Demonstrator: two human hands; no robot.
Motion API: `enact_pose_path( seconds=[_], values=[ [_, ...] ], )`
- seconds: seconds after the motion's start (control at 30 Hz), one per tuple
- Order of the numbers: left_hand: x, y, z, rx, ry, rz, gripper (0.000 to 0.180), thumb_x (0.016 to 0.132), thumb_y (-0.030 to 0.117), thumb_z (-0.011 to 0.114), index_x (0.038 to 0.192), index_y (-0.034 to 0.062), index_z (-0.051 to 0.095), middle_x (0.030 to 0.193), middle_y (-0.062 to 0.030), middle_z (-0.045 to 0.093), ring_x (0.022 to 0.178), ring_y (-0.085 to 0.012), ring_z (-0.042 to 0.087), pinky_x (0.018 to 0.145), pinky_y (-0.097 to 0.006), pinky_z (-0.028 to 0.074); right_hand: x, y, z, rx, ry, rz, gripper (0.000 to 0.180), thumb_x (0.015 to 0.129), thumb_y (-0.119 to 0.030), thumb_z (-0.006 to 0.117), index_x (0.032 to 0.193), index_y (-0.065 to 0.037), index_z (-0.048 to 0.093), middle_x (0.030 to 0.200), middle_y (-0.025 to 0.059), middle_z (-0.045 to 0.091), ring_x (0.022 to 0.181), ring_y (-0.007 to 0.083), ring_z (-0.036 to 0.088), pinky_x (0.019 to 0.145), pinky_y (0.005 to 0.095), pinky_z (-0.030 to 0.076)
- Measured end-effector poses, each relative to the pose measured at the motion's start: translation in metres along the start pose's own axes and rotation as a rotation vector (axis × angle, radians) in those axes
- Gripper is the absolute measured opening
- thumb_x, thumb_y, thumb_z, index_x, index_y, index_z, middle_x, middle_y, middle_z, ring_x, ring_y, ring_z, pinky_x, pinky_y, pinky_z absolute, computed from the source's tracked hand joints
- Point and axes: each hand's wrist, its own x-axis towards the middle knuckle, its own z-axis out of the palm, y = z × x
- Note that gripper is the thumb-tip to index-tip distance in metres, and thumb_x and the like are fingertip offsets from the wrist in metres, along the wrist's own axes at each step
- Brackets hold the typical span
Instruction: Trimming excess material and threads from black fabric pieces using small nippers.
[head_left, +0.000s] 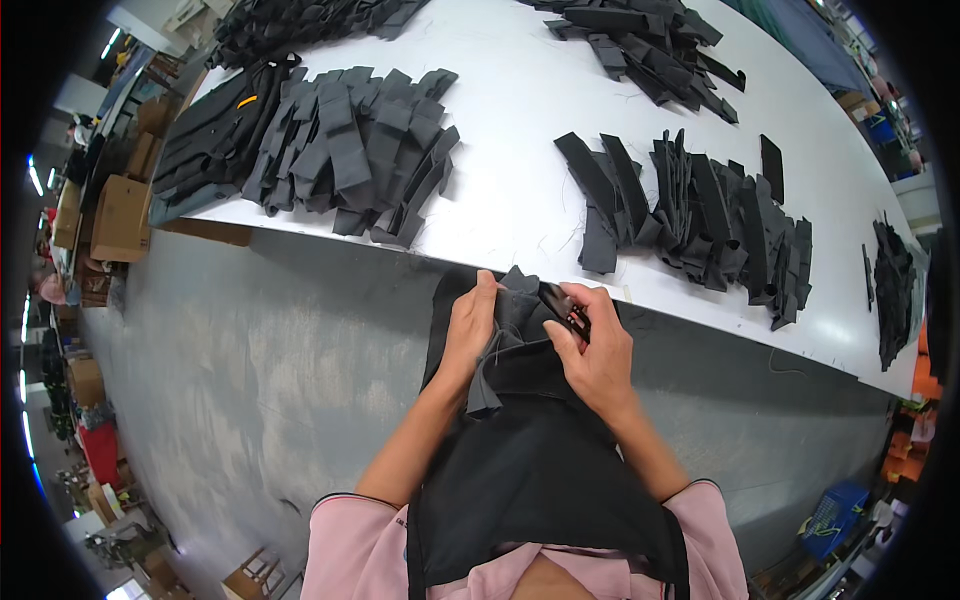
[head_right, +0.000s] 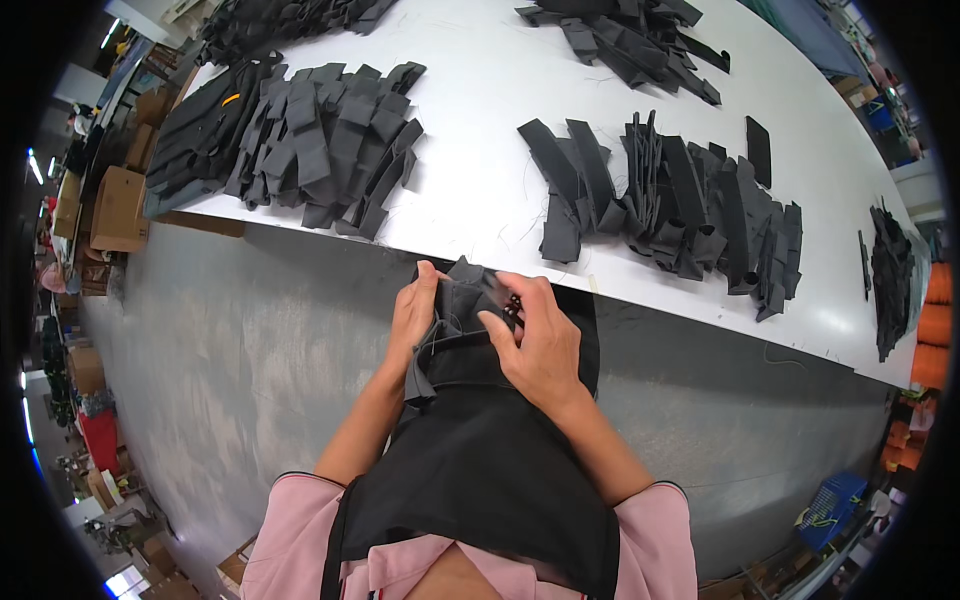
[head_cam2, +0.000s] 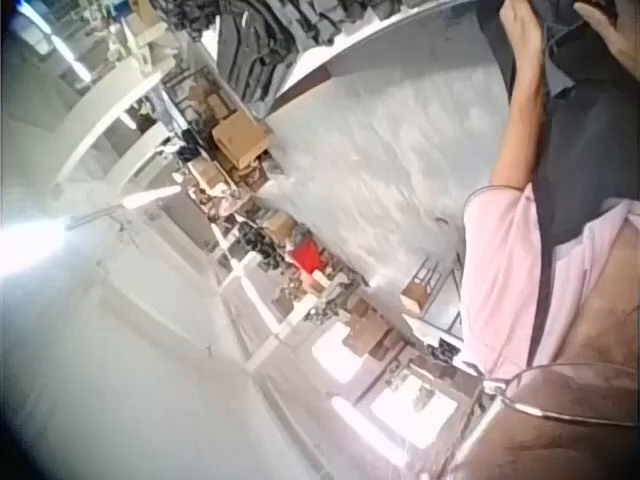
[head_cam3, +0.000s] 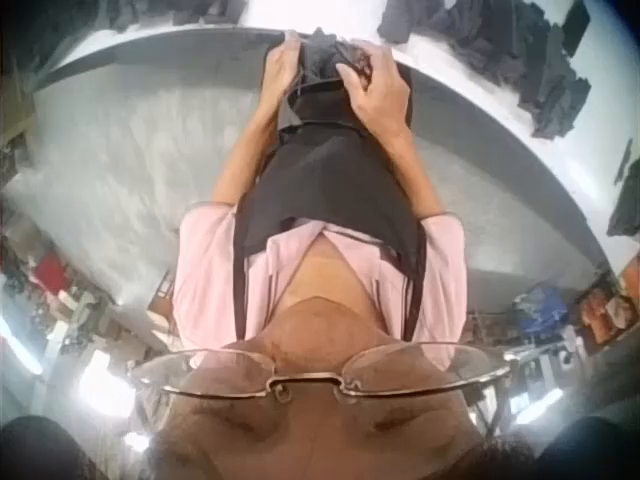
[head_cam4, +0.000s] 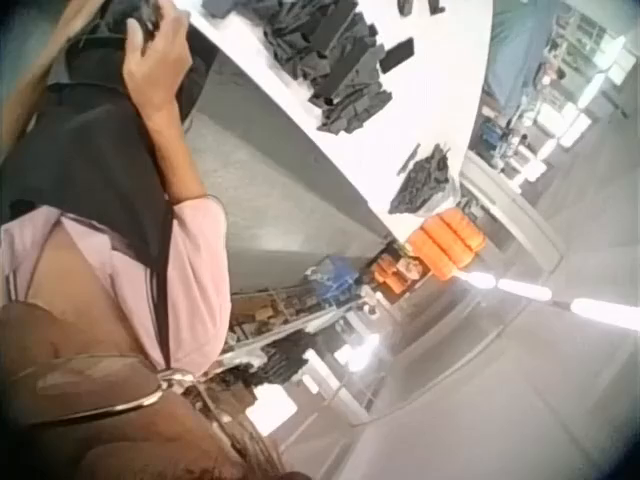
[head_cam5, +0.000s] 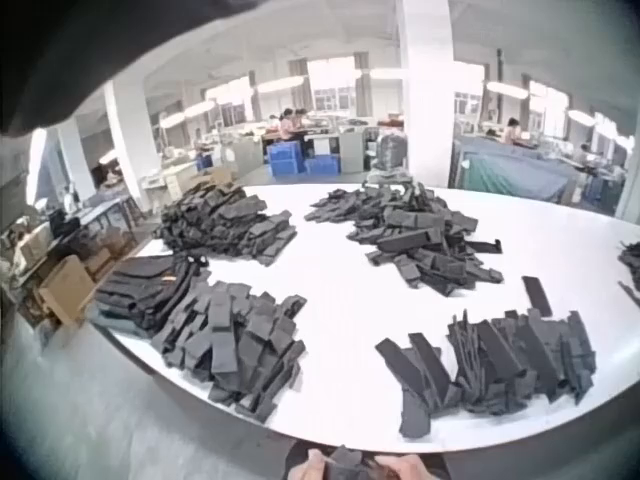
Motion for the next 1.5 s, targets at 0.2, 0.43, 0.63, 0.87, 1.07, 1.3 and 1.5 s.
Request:
enact_pose_path(
  seconds=[0.2, 0.43, 0.63, 0.87, 1.07, 1.3, 1.5],
  values=[
    [0.000, 0.004, -0.013, -0.002, -0.086, -0.012, 0.051, 0.099, 0.044, 0.039, 0.081, 0.0000, 0.058, 0.069, 0.0022, 0.050, 0.068, -0.0059, 0.043, 0.061, -0.023, 0.038, 0.014, -0.009, -0.004, -0.347, -0.062, -0.382, 0.031, 0.077, -0.005, 0.065, 0.107, -0.007, 0.060, 0.090, 0.0050, 0.054, 0.071, 0.0217, 0.057, 0.059, 0.0335, 0.044],
    [0.002, 0.000, -0.012, 0.030, -0.106, -0.002, 0.051, 0.099, 0.044, 0.040, 0.081, -0.0006, 0.057, 0.068, 0.0019, 0.050, 0.067, -0.0066, 0.043, 0.061, -0.024, 0.038, 0.017, -0.004, -0.008, -0.499, -0.071, -0.623, 0.034, 0.071, -0.003, 0.069, 0.103, -0.012, 0.065, 0.084, 0.0035, 0.057, 0.066, 0.0190, 0.055, 0.058, 0.0320, 0.040],
    [-0.001, 0.007, -0.013, 0.062, -0.201, -0.014, 0.053, 0.099, 0.045, 0.040, 0.079, -0.0009, 0.057, 0.069, 0.0007, 0.051, 0.068, -0.0073, 0.044, 0.062, -0.024, 0.040, 0.020, -0.002, -0.014, -0.382, -0.209, -0.627, 0.031, 0.073, -0.001, 0.067, 0.103, -0.010, 0.065, 0.086, 0.0037, 0.056, 0.069, 0.0162, 0.055, 0.059, 0.0262, 0.041],
    [-0.006, 0.008, -0.011, -0.003, -0.194, -0.100, 0.050, 0.098, 0.046, 0.042, 0.075, 0.0043, 0.057, 0.066, 0.0048, 0.051, 0.061, -0.0036, 0.043, 0.055, -0.020, 0.036, 0.016, 0.000, -0.019, 0.134, -0.227, -0.154, 0.029, 0.072, 0.002, 0.066, 0.101, -0.003, 0.064, 0.085, 0.0046, 0.052, 0.069, 0.0133, 0.055, 0.060, 0.0240, 0.043],
    [-0.006, 0.007, -0.009, 0.011, -0.195, -0.065, 0.050, 0.097, 0.046, 0.043, 0.075, 0.0041, 0.057, 0.066, 0.0045, 0.051, 0.061, -0.0040, 0.043, 0.056, -0.020, 0.036, 0.011, -0.013, -0.021, -0.336, -0.181, -0.462, 0.029, 0.069, -0.001, 0.070, 0.097, -0.006, 0.067, 0.076, 0.0055, 0.056, 0.062, 0.0206, 0.057, 0.055, 0.0306, 0.044],
    [-0.008, 0.012, -0.010, 0.040, -0.182, -0.078, 0.050, 0.099, 0.043, 0.041, 0.077, 0.0002, 0.056, 0.069, 0.0017, 0.050, 0.067, -0.0063, 0.043, 0.061, -0.023, 0.039, 0.011, -0.012, -0.015, -0.390, -0.148, -0.536, 0.033, 0.067, -0.002, 0.071, 0.099, -0.008, 0.067, 0.078, 0.0038, 0.058, 0.062, 0.0201, 0.056, 0.055, 0.0306, 0.044],
    [-0.009, 0.010, -0.010, 0.035, -0.192, -0.077, 0.050, 0.099, 0.043, 0.041, 0.077, 0.0000, 0.055, 0.068, 0.0016, 0.050, 0.067, -0.0067, 0.042, 0.062, -0.023, 0.039, 0.009, -0.009, -0.011, -0.487, -0.113, -0.624, 0.028, 0.072, -0.006, 0.069, 0.099, -0.005, 0.065, 0.077, 0.0016, 0.053, 0.060, 0.0176, 0.054, 0.053, 0.0281, 0.041]
  ],
)
